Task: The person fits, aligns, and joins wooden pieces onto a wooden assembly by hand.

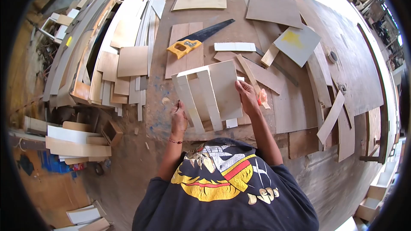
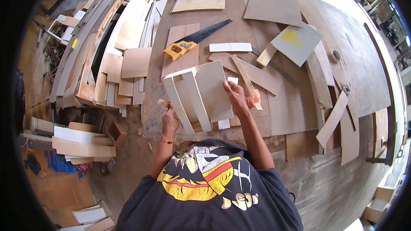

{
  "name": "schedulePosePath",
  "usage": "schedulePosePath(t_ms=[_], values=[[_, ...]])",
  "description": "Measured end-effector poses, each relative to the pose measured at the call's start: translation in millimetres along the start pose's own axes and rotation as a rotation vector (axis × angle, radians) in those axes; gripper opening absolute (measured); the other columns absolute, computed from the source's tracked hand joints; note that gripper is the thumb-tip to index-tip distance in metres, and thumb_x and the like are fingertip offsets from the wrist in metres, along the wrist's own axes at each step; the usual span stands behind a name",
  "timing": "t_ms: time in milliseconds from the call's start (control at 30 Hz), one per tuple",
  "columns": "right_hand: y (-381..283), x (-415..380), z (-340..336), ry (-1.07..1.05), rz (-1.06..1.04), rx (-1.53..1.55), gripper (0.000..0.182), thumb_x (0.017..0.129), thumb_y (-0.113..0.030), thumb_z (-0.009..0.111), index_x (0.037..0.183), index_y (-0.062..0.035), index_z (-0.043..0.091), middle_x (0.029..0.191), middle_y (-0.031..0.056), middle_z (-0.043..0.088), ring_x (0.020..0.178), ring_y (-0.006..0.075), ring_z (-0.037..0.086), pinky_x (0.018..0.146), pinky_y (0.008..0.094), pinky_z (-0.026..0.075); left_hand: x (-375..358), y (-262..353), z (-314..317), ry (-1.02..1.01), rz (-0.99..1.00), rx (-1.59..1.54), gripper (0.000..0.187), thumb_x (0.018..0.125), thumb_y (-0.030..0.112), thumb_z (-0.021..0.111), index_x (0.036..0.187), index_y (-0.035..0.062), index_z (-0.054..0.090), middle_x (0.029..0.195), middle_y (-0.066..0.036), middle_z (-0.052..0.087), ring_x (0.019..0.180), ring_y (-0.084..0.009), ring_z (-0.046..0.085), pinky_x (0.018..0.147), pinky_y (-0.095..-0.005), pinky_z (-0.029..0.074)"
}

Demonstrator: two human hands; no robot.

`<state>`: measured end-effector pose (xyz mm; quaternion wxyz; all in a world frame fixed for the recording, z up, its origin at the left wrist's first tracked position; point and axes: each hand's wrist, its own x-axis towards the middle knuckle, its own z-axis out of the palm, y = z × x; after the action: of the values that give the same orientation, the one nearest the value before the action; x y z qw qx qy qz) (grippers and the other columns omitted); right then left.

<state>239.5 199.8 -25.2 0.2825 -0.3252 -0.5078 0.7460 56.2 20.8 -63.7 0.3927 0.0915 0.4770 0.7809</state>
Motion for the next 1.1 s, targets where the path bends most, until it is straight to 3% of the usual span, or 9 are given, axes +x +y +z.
schedulePosePath(t_ms=[100, 233, 300, 433, 533, 633, 800, 1033, 1100], values=[[19, 12, -9, -0.028, -0.008, 0.137, 0.029, 0.095, -0.030, 0.049, 0.098, -0.0034, 0.061, 0.081, -0.0009, 0.062, 0.070, 0.0047, 0.057, 0.063, 0.0208, 0.046, 1, -7, -7, -0.032, 0.069, 0.118, 0.014, 0.094, 0.016, 0.051, 0.099, 0.0066, 0.060, 0.083, 0.006, 0.057, 0.072, -0.0014, 0.048, 0.065, -0.0173, 0.040], [21, 16, -9, 0.002, -0.021, 0.220, 0.029, 0.094, -0.027, 0.050, 0.096, -0.0012, 0.063, 0.082, -0.0014, 0.062, 0.071, 0.0054, 0.055, 0.065, 0.0221, 0.046, -1, -10, -5, -0.010, 0.143, 0.191, 0.023, 0.092, 0.025, 0.053, 0.105, 0.0062, 0.058, 0.084, 0.006, 0.057, 0.068, -0.0005, 0.048, 0.059, -0.0150, 0.038], [22, 19, -11, -0.018, -0.032, 0.296, 0.028, 0.094, -0.026, 0.050, 0.097, -0.0012, 0.063, 0.083, -0.0002, 0.063, 0.072, 0.0062, 0.057, 0.066, 0.0225, 0.047, -9, 1, 12, 0.003, 0.160, 0.194, 0.012, 0.093, 0.017, 0.052, 0.089, 0.0078, 0.059, 0.071, 0.012, 0.041, 0.064, 0.0013, 0.032, 0.057, -0.0150, 0.028], [21, 22, -13, -0.033, -0.019, 0.341, 0.028, 0.094, -0.026, 0.050, 0.098, -0.0011, 0.063, 0.084, 0.0005, 0.063, 0.072, 0.0065, 0.057, 0.066, 0.0228, 0.047, -13, 4, 19, 0.023, 0.177, 0.240, 0.013, 0.094, 0.017, 0.052, 0.085, 0.0088, 0.057, 0.070, 0.011, 0.038, 0.062, 0.0009, 0.029, 0.055, -0.0161, 0.026], [26, 25, -15, -0.062, -0.020, 0.362, 0.028, 0.094, -0.026, 0.051, 0.099, -0.0008, 0.062, 0.085, 0.0008, 0.063, 0.073, 0.0066, 0.057, 0.067, 0.0233, 0.047, -10, 3, 14, 0.037, 0.167, 0.297, 0.016, 0.095, 0.018, 0.050, 0.086, 0.0076, 0.058, 0.069, 0.011, 0.039, 0.062, 0.0006, 0.029, 0.055, -0.0169, 0.026], [36, 31, -15, -0.087, 0.127, 0.308, 0.022, 0.094, -0.022, 0.051, 0.102, -0.0038, 0.059, 0.090, 0.0012, 0.062, 0.083, 0.0077, 0.058, 0.076, 0.0238, 0.046, -7, 6, 13, 0.140, 0.114, 0.414, 0.020, 0.095, 0.018, 0.048, 0.087, 0.0044, 0.059, 0.070, 0.008, 0.046, 0.063, -0.0003, 0.037, 0.056, -0.0172, 0.031], [57, 39, 10, -0.141, 0.155, 0.115, 0.027, 0.092, -0.026, 0.053, 0.103, -0.0023, 0.058, 0.089, -0.0007, 0.059, 0.081, 0.0061, 0.054, 0.073, 0.0221, 0.043, 11, -8, -32, 0.232, -0.023, 0.443, 0.022, 0.095, 0.015, 0.047, 0.091, -0.0009, 0.061, 0.079, 0.002, 0.060, 0.069, -0.0057, 0.053, 0.064, -0.0201, 0.043], [74, 45, 17, -0.220, 0.306, -0.091, 0.026, 0.093, -0.026, 0.052, 0.097, -0.0019, 0.060, 0.076, -0.0022, 0.057, 0.068, 0.0055, 0.050, 0.063, 0.0223, 0.043, 31, -25, -89, 0.236, 0.024, 0.398, 0.022, 0.090, 0.007, 0.044, 0.094, -0.0025, 0.063, 0.083, -0.004, 0.064, 0.068, -0.0103, 0.058, 0.063, -0.0229, 0.047], [97, 54, 11, -0.266, 0.342, -0.157, 0.025, 0.094, -0.026, 0.051, 0.097, -0.0034, 0.061, 0.076, -0.0030, 0.058, 0.066, 0.0047, 0.051, 0.061, 0.0219, 0.044, 30, -15, -88, 0.209, -0.108, 0.105, 0.027, 0.085, 0.004, 0.039, 0.096, -0.0037, 0.063, 0.084, -0.007, 0.064, 0.068, -0.0130, 0.060, 0.062, -0.0249, 0.049]])
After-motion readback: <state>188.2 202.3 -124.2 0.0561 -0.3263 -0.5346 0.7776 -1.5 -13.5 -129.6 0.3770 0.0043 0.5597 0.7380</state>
